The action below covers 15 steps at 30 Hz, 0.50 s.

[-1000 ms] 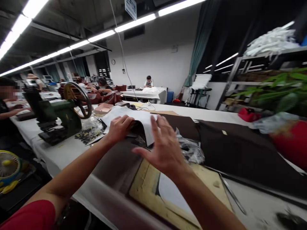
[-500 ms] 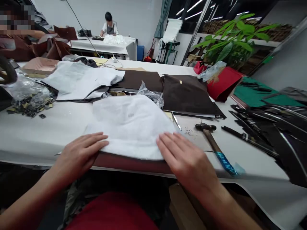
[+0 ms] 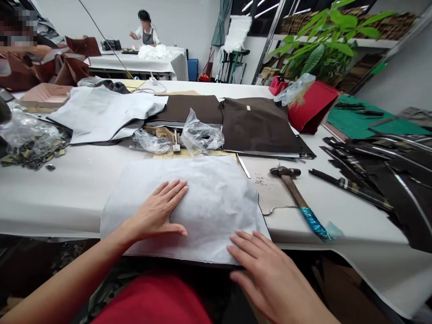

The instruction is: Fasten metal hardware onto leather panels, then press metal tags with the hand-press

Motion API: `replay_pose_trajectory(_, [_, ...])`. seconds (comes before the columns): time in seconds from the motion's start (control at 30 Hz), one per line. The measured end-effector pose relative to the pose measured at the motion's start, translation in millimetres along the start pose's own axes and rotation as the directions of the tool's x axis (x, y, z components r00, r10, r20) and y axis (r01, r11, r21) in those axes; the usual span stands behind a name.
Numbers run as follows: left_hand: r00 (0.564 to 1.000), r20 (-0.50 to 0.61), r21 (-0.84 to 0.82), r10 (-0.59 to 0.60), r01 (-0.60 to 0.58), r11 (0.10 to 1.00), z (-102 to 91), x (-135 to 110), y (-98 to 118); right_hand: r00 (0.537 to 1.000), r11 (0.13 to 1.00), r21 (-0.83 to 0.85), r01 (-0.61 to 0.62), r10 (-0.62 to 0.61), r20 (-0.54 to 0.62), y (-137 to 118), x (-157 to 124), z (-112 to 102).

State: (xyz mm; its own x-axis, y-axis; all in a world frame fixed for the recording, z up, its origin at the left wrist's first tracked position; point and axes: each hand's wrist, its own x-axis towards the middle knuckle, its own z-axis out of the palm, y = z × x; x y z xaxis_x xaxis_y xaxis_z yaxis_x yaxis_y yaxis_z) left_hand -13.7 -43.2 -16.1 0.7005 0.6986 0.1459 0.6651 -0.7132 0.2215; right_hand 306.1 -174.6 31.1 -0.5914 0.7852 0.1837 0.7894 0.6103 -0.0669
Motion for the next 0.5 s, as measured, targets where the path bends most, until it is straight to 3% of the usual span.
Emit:
replay_pose_trajectory(0.1, [1.0,-0.026,-0.008,0.015,-0.015,1.0,0.8,-6,1,0.995,0.988,0.152,-0.038,0.024,0.096,6,19,-18])
replay_pose_trajectory(0.17, [0.999,-0.029,-0.035,0.029,-0.03,0.999,3.3,-7,1,0.992,0.979,0.202,-0.027,0.001,0.129,11,64,-27])
replay_pose_trajectory(0.23, [0.999,-0.033,-0.071,0.039,-0.041,0.997,7.2,-5,-1,0.994,0.974,0.222,0.05,-0.069,0.081,18,134,-29])
replay_pose_trajectory(0.33, [0.997,-0.069,-0.101,0.016,-0.023,0.995,10.2,-1,-1,0.98,0.944,0.264,0.198,-0.188,-0.065,31,260,-16])
replay_pose_trajectory(0.4, [0.998,-0.062,-0.068,0.023,-0.027,0.997,6.3,-5,3,0.982,0.942,0.281,0.184,-0.166,-0.087,30,337,-2])
replay_pose_trajectory(0.5, [0.996,0.067,0.07,0.051,-0.055,0.996,-2.5,-19,9,0.993,0.969,0.232,0.083,-0.061,-0.102,1,430,10])
